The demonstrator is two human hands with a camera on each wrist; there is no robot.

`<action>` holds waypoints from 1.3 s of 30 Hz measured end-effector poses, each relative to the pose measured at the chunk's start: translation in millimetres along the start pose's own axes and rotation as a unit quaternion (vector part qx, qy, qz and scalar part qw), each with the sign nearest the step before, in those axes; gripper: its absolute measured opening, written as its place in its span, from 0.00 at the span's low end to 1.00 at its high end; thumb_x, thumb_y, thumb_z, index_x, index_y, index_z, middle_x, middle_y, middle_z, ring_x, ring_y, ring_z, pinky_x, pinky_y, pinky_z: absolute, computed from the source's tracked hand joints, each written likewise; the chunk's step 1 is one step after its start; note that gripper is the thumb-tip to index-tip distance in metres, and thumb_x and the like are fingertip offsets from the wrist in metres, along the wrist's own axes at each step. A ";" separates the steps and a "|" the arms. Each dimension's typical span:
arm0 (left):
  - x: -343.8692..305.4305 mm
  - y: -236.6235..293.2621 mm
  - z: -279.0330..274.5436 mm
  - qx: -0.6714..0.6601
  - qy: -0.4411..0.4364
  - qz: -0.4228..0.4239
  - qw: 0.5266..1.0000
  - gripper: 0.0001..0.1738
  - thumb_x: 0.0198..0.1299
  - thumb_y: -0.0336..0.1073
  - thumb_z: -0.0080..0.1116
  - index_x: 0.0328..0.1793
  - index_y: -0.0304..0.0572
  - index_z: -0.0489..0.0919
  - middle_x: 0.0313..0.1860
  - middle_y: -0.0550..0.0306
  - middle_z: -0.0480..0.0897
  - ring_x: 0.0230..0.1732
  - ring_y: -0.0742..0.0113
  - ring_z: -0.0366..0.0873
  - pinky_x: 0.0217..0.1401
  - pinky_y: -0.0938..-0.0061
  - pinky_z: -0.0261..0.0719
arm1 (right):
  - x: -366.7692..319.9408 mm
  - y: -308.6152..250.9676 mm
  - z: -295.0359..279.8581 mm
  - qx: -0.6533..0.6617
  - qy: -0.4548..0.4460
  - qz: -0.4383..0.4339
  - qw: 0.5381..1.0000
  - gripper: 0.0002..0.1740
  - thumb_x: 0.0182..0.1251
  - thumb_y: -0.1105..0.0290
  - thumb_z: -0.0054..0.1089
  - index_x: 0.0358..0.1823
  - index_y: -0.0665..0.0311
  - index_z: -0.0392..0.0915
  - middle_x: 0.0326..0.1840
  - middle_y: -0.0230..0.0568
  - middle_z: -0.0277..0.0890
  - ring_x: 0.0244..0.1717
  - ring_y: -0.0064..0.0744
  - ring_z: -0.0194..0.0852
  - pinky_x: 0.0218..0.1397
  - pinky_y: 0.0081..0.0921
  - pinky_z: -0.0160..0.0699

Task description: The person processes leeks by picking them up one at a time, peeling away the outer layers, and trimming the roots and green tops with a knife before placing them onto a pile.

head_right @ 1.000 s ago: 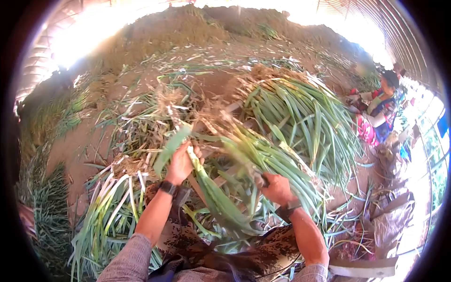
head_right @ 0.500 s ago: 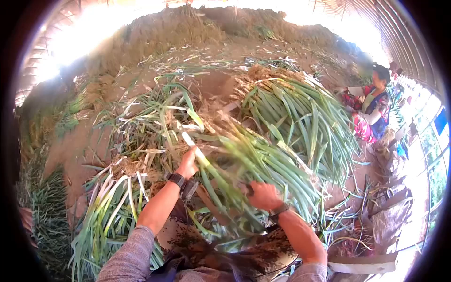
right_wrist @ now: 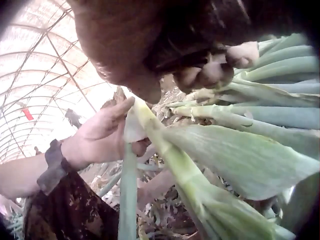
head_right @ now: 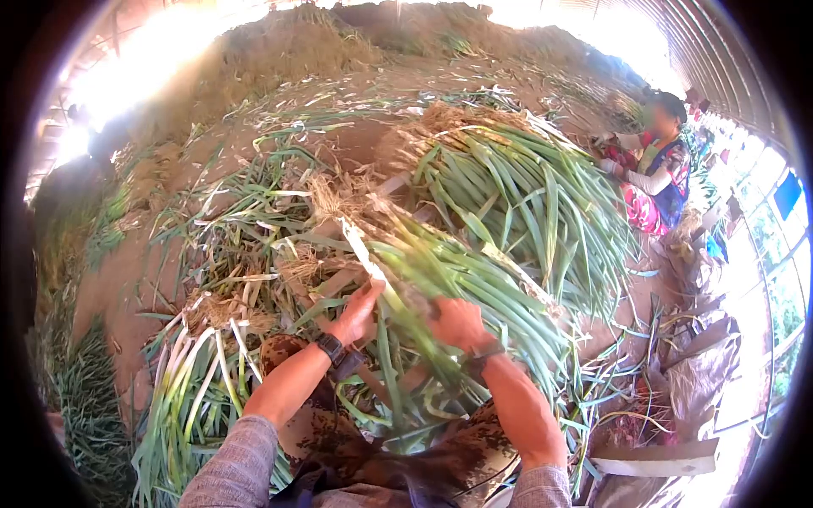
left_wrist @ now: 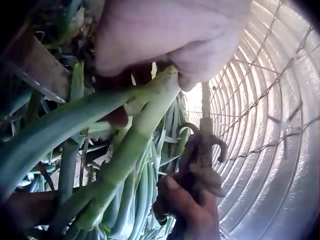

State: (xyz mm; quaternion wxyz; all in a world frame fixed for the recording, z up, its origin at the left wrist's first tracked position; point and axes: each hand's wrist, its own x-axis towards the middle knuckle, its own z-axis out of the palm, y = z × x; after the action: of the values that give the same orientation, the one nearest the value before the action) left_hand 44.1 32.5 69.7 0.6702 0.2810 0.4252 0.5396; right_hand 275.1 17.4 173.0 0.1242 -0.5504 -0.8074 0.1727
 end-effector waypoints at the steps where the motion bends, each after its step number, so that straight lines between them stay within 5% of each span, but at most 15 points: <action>1: -1.2 0.0 2.3 0.008 -0.006 -0.001 1.000 0.20 0.70 0.48 0.59 0.59 0.45 0.79 0.47 0.65 0.81 0.47 0.75 0.77 0.51 0.71 0.78 | 3.8 2.1 0.6 -0.003 -0.007 0.006 1.000 0.23 0.65 0.47 0.57 0.35 0.63 0.80 0.30 0.56 0.81 0.35 0.61 0.79 0.41 0.52 0.76; 5: -4.7 -2.1 13.9 0.002 -0.026 -0.032 0.999 0.17 0.70 0.48 0.59 0.53 0.45 0.79 0.41 0.65 0.80 0.39 0.76 0.77 0.39 0.73 0.80 | 16.4 5.7 5.1 0.000 -0.003 0.019 1.000 0.25 0.65 0.45 0.55 0.35 0.62 0.81 0.30 0.56 0.81 0.35 0.60 0.80 0.42 0.51 0.76; 16: -4.8 -7.3 16.0 -0.008 0.013 -0.007 1.000 0.22 0.77 0.51 0.46 0.55 0.40 0.78 0.43 0.62 0.80 0.42 0.73 0.78 0.42 0.72 0.80 | 38.4 -21.3 -6.3 0.069 0.036 -0.012 0.997 0.23 0.64 0.47 0.56 0.37 0.62 0.83 0.30 0.56 0.82 0.35 0.60 0.80 0.45 0.50 0.78; 22: 13.4 -17.6 -19.6 -0.008 0.093 0.016 0.996 0.24 0.76 0.54 0.46 0.57 0.40 0.77 0.46 0.56 0.82 0.44 0.65 0.80 0.49 0.64 0.82 | 15.3 13.0 -9.6 0.048 -0.080 -0.004 0.996 0.24 0.60 0.46 0.61 0.37 0.62 0.83 0.35 0.55 0.83 0.40 0.57 0.81 0.46 0.47 0.77; 24: 16.1 -18.6 -28.6 -0.033 0.104 0.029 0.994 0.24 0.76 0.53 0.46 0.56 0.39 0.77 0.47 0.55 0.81 0.45 0.64 0.80 0.49 0.63 0.81 | 5.0 26.8 -14.1 0.036 -0.190 0.021 0.981 0.24 0.59 0.46 0.62 0.38 0.62 0.83 0.37 0.54 0.83 0.42 0.56 0.81 0.46 0.47 0.77; 30: 29.2 -24.5 -49.6 0.059 0.180 0.030 0.981 0.22 0.73 0.47 0.51 0.49 0.31 0.80 0.41 0.54 0.82 0.39 0.68 0.76 0.44 0.66 0.76 | -16.1 38.1 -11.2 0.002 -0.168 0.028 0.985 0.24 0.58 0.46 0.63 0.42 0.60 0.83 0.36 0.52 0.83 0.41 0.57 0.80 0.48 0.50 0.77; 34: 33.7 -31.9 -67.1 0.262 0.211 -0.002 0.942 0.19 0.62 0.38 0.61 0.50 0.28 0.78 0.42 0.47 0.82 0.45 0.55 0.79 0.50 0.62 0.76 | -14.2 41.2 -2.8 -0.016 -0.200 0.020 0.980 0.25 0.58 0.47 0.62 0.44 0.60 0.83 0.37 0.54 0.83 0.42 0.58 0.80 0.49 0.50 0.77; 35: 37.2 -35.8 -69.7 0.448 0.317 0.134 0.825 0.19 0.60 0.36 0.61 0.52 0.28 0.77 0.46 0.43 0.81 0.49 0.50 0.78 0.52 0.59 0.75 | -13.8 43.8 0.0 -0.029 -0.190 0.014 0.981 0.25 0.58 0.47 0.62 0.45 0.60 0.82 0.38 0.54 0.83 0.42 0.58 0.80 0.49 0.50 0.77; 36: 41.5 -42.5 -74.7 0.599 0.398 0.257 0.645 0.20 0.58 0.34 0.61 0.53 0.28 0.76 0.49 0.40 0.80 0.52 0.45 0.77 0.55 0.56 0.73 | -12.7 43.0 -1.8 -0.029 -0.192 0.015 0.981 0.25 0.58 0.47 0.62 0.45 0.60 0.82 0.38 0.54 0.83 0.42 0.58 0.80 0.49 0.50 0.77; 37: 18.3 -10.5 -48.0 0.523 0.368 0.327 0.696 0.20 0.58 0.33 0.60 0.54 0.29 0.75 0.56 0.36 0.76 0.59 0.40 0.72 0.60 0.53 0.70 | -11.4 41.5 -4.1 -0.017 -0.194 0.028 0.981 0.25 0.58 0.47 0.62 0.45 0.61 0.82 0.38 0.55 0.82 0.42 0.58 0.80 0.49 0.50 0.77; 39: 12.7 0.6 -39.8 0.512 0.321 0.313 0.733 0.19 0.58 0.33 0.61 0.53 0.30 0.75 0.53 0.37 0.78 0.56 0.40 0.74 0.58 0.53 0.72 | -9.2 43.9 -2.3 -0.006 -0.196 0.041 0.980 0.26 0.58 0.46 0.62 0.46 0.61 0.82 0.39 0.55 0.82 0.43 0.58 0.80 0.49 0.50 0.77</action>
State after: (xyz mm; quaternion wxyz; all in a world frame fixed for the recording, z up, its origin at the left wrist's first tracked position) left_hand 9.8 41.6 47.7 0.0421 0.5084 0.7153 0.4775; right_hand 316.5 23.8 156.7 -0.0469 -0.5393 -0.7937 0.2773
